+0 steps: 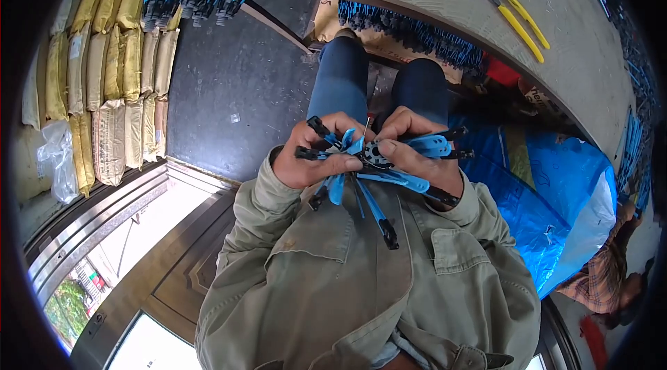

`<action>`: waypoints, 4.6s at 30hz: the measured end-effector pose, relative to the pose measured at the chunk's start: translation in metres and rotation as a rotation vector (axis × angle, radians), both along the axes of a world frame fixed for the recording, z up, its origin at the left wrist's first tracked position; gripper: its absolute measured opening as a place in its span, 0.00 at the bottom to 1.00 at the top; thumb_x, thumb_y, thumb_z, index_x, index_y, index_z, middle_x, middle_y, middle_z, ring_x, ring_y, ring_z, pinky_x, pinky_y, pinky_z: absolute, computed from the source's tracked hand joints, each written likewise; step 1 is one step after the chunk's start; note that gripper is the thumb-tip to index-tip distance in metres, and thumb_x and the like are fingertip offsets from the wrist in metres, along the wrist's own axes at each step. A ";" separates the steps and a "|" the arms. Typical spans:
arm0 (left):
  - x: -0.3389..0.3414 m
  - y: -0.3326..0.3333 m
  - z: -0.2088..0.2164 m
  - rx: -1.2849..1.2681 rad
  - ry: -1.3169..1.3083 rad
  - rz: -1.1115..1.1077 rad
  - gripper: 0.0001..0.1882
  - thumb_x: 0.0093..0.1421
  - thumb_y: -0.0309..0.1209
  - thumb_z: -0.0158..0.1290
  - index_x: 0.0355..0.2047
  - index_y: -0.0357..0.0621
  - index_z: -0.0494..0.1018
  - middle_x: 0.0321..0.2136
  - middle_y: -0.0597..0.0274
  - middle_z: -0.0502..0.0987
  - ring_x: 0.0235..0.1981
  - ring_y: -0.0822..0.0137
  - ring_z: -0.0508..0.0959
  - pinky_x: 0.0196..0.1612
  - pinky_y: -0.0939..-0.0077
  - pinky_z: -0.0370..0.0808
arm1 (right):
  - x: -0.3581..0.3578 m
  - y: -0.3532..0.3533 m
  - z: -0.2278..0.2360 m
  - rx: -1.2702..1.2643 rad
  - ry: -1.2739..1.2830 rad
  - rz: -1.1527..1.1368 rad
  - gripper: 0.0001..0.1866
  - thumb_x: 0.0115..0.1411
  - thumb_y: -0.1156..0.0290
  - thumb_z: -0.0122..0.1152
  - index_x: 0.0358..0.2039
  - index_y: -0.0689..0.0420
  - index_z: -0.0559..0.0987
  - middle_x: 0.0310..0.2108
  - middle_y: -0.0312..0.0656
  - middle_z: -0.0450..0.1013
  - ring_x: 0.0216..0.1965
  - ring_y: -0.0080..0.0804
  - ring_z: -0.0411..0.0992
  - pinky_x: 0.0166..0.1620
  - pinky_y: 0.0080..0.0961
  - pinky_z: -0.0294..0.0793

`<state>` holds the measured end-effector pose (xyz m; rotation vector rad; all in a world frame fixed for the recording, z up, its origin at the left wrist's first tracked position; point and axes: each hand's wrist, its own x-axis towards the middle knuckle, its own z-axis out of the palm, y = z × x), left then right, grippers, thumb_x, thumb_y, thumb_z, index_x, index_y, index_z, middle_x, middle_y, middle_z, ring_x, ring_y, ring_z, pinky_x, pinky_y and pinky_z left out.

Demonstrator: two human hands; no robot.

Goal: The person assembles blue plastic sticks into a circular hub, then bundles the assembled components with a rubber band.

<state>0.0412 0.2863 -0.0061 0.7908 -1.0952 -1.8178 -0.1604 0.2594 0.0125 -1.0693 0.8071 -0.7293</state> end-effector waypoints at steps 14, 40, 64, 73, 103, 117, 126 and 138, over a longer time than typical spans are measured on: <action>-0.003 0.022 0.004 0.007 -0.093 0.224 0.13 0.52 0.20 0.55 0.39 0.36 0.70 0.36 0.55 0.75 0.39 0.70 0.73 0.43 0.77 0.69 | 0.000 0.004 -0.001 -0.211 -0.040 0.129 0.17 0.50 0.74 0.63 0.40 0.65 0.72 0.36 0.41 0.67 0.38 0.24 0.67 0.43 0.21 0.66; 0.004 0.018 0.010 -0.202 -0.238 0.121 0.16 0.52 0.23 0.56 0.42 0.35 0.71 0.35 0.54 0.75 0.38 0.65 0.75 0.43 0.74 0.70 | 0.003 0.004 -0.014 -0.495 0.135 0.040 0.26 0.37 0.74 0.74 0.38 0.62 0.73 0.32 0.43 0.70 0.34 0.28 0.70 0.37 0.21 0.69; 0.018 -0.068 -0.046 0.232 0.458 -0.931 0.08 0.49 0.21 0.58 0.30 0.29 0.76 0.28 0.51 0.77 0.30 0.65 0.77 0.32 0.79 0.73 | 0.014 -0.002 -0.010 -0.620 -0.074 0.182 0.20 0.33 0.65 0.75 0.27 0.61 0.79 0.24 0.41 0.72 0.26 0.31 0.70 0.29 0.25 0.69; 0.023 -0.059 -0.022 -0.147 0.208 -0.886 0.08 0.45 0.22 0.62 0.26 0.33 0.76 0.23 0.57 0.75 0.27 0.69 0.76 0.30 0.80 0.71 | 0.011 -0.008 -0.011 -0.589 -0.136 0.231 0.21 0.34 0.72 0.75 0.32 0.59 0.78 0.29 0.42 0.74 0.30 0.32 0.73 0.31 0.25 0.71; 0.014 -0.078 -0.029 0.040 -0.114 -0.711 0.05 0.51 0.23 0.56 0.27 0.35 0.74 0.23 0.61 0.77 0.26 0.75 0.75 0.30 0.81 0.71 | 0.011 -0.007 -0.002 -0.426 -0.089 0.205 0.18 0.43 0.77 0.70 0.35 0.63 0.73 0.29 0.39 0.70 0.31 0.23 0.70 0.34 0.19 0.69; -0.009 0.037 -0.008 -0.359 -0.663 0.658 0.26 0.47 0.16 0.49 0.50 0.33 0.63 0.42 0.48 0.70 0.43 0.55 0.73 0.47 0.70 0.68 | 0.056 -0.015 -0.022 -0.429 -0.009 -0.142 0.16 0.41 0.84 0.67 0.30 0.62 0.71 0.28 0.34 0.68 0.28 0.18 0.66 0.32 0.14 0.66; -0.030 0.023 -0.012 -0.535 -0.605 0.627 0.20 0.51 0.16 0.46 0.47 0.35 0.64 0.38 0.48 0.71 0.38 0.52 0.74 0.42 0.70 0.70 | 0.042 0.000 -0.010 -0.224 -0.072 -0.238 0.15 0.45 0.79 0.67 0.32 0.62 0.70 0.27 0.35 0.69 0.29 0.18 0.67 0.34 0.16 0.68; -0.039 0.013 -0.021 -0.616 -0.647 0.563 0.15 0.53 0.17 0.47 0.43 0.35 0.68 0.33 0.48 0.72 0.33 0.54 0.75 0.37 0.72 0.71 | 0.024 -0.006 -0.027 -0.410 0.034 -0.265 0.19 0.39 0.81 0.69 0.30 0.61 0.69 0.26 0.33 0.63 0.31 0.20 0.63 0.36 0.18 0.64</action>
